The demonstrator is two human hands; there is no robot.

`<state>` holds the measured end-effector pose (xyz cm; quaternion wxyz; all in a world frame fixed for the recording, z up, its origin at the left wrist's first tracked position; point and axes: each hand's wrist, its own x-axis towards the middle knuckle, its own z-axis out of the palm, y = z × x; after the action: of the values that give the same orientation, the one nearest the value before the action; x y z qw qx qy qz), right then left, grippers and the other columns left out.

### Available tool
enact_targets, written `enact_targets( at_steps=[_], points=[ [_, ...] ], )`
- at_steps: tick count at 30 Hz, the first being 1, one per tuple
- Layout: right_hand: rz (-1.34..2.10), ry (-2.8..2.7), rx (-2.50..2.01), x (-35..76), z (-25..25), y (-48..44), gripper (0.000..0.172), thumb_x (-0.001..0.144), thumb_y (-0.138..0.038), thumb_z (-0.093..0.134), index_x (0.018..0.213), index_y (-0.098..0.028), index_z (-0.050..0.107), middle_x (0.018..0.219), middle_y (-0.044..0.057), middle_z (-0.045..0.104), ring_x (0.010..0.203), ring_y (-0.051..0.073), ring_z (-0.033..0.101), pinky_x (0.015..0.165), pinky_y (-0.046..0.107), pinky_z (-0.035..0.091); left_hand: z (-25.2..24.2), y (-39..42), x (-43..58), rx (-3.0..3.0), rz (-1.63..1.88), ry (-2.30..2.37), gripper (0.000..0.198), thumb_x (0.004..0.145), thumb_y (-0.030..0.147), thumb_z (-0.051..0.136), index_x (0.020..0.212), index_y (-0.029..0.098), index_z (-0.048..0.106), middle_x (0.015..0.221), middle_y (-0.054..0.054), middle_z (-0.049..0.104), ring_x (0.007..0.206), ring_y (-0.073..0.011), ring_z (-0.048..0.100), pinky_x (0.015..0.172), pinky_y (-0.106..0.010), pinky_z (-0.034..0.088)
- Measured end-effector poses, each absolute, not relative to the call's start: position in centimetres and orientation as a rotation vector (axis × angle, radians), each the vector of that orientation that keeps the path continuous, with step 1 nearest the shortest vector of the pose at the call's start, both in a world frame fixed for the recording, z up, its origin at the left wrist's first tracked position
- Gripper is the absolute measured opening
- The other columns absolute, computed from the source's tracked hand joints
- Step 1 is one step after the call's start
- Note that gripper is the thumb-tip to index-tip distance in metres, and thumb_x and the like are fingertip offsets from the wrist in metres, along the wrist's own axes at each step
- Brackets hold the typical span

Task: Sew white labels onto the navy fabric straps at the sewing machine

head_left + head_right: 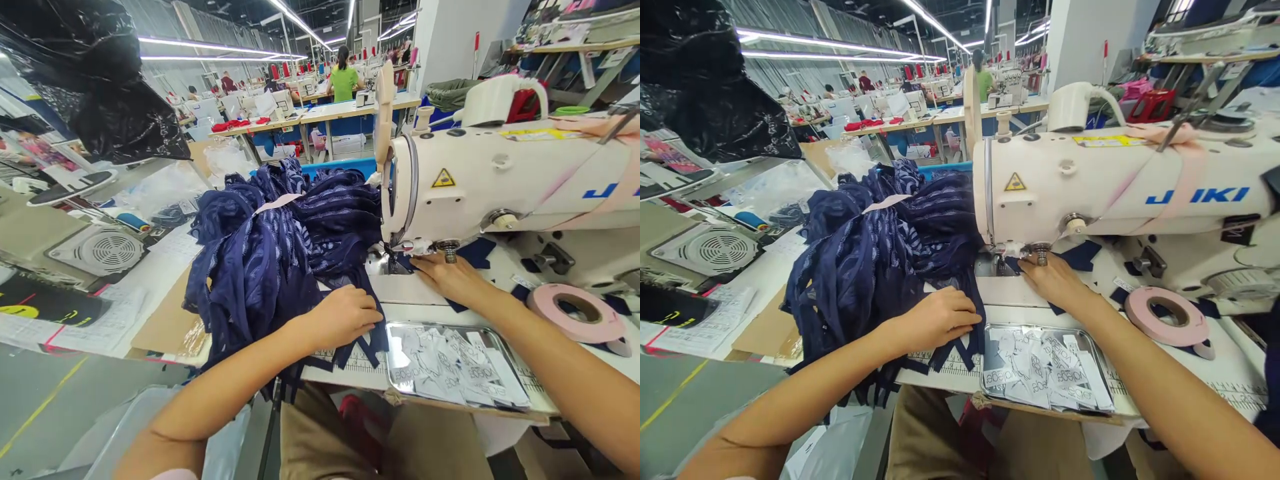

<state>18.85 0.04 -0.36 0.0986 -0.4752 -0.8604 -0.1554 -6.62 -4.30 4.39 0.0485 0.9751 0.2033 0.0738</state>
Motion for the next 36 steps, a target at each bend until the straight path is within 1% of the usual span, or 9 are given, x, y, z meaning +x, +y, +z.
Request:
enact_targets(
  at_steps=[6,9,13,16,19,23,29,32,36],
  points=[
    [-0.161,-2.567,-1.464,19.4,2.1,-1.3,0.028,0.080,-0.022,0.048,0.104,-0.016,0.061,0.103,0.010,0.063,0.090,0.024,0.058,0.074,0.035,0.048,2.9,-4.2,-6.3,2.899,0.289,0.793,0.015,0.080,0.014,0.049,0.081,0.016,0.063,0.083,-0.005,0.063,0.078,-0.0165,0.055,0.070,-0.028,0.038],
    [0.020,-2.440,-1.406,20.7,3.6,-3.6,0.017,0.081,-0.020,0.046,0.090,-0.018,0.061,0.090,0.008,0.063,0.083,0.020,0.057,0.069,0.031,0.046,3.8,-4.1,-6.5,2.590,0.609,0.944,0.017,0.078,0.010,0.044,0.081,0.016,0.060,0.084,-0.003,0.063,0.084,-0.0170,0.055,0.074,-0.029,0.040],
    [0.183,-2.392,-1.274,22.8,4.5,-7.1,0.018,0.085,-0.020,0.042,0.073,-0.019,0.055,0.076,0.005,0.058,0.072,0.016,0.053,0.064,0.030,0.042,5.3,-3.6,-5.3,2.060,0.941,1.106,0.017,0.079,0.011,0.039,0.080,0.016,0.055,0.070,0.001,0.059,0.065,-0.0118,0.054,0.061,-0.022,0.041],
    [0.215,-2.448,-1.273,23.9,4.6,-9.3,0.020,0.087,-0.021,0.041,0.073,-0.018,0.054,0.078,0.005,0.057,0.075,0.017,0.052,0.066,0.032,0.040,5.5,-2.8,-2.9,1.983,0.981,1.119,0.017,0.082,0.015,0.037,0.077,0.016,0.054,0.064,0.002,0.053,0.058,-0.0103,0.049,0.055,-0.021,0.038],
    [0.260,-2.540,-1.273,24.4,4.9,-11.2,0.018,0.086,-0.022,0.044,0.074,-0.018,0.056,0.087,0.007,0.057,0.082,0.019,0.051,0.069,0.034,0.040,4.6,-2.0,-0.3,2.130,0.910,1.094,0.017,0.081,0.014,0.040,0.083,0.016,0.056,0.070,0.000,0.058,0.063,-0.0117,0.052,0.061,-0.022,0.039],
    [0.269,-2.688,-1.205,24.8,5.1,-13.4,0.019,0.086,-0.020,0.044,0.079,-0.018,0.061,0.096,0.008,0.061,0.097,0.023,0.050,0.078,0.038,0.041,2.5,-1.2,1.6,2.274,0.707,1.146,0.009,0.078,0.021,0.053,0.080,0.016,0.061,0.073,-0.001,0.063,0.068,-0.0153,0.057,0.066,-0.025,0.040],
    [0.078,-2.727,-1.181,26.2,3.0,-13.6,0.029,0.085,-0.028,0.048,0.110,-0.016,0.057,0.116,0.009,0.059,0.116,0.027,0.043,0.091,0.045,0.038,1.2,-0.9,1.0,2.157,0.720,1.226,0.010,0.075,0.025,0.058,0.076,0.017,0.064,0.068,0.000,0.063,0.062,-0.0142,0.056,0.061,-0.024,0.040],
    [0.012,-2.720,-1.147,26.5,2.1,-13.1,0.031,0.083,-0.032,0.051,0.110,-0.017,0.057,0.119,0.010,0.058,0.118,0.028,0.043,0.093,0.046,0.038,1.5,-1.6,0.7,2.149,0.802,1.203,0.011,0.074,0.024,0.058,0.068,0.016,0.062,0.064,0.001,0.059,0.060,-0.0123,0.052,0.058,-0.023,0.038],
    [-0.044,-2.661,-1.137,25.6,1.7,-13.1,0.021,0.085,-0.025,0.048,0.100,-0.018,0.060,0.111,0.009,0.062,0.114,0.025,0.048,0.098,0.049,0.035,2.1,-2.9,1.0,2.097,0.880,1.170,0.016,0.073,0.024,0.059,0.059,0.015,0.059,0.061,0.002,0.052,0.057,-0.0100,0.046,0.056,-0.022,0.035]
  ],
)
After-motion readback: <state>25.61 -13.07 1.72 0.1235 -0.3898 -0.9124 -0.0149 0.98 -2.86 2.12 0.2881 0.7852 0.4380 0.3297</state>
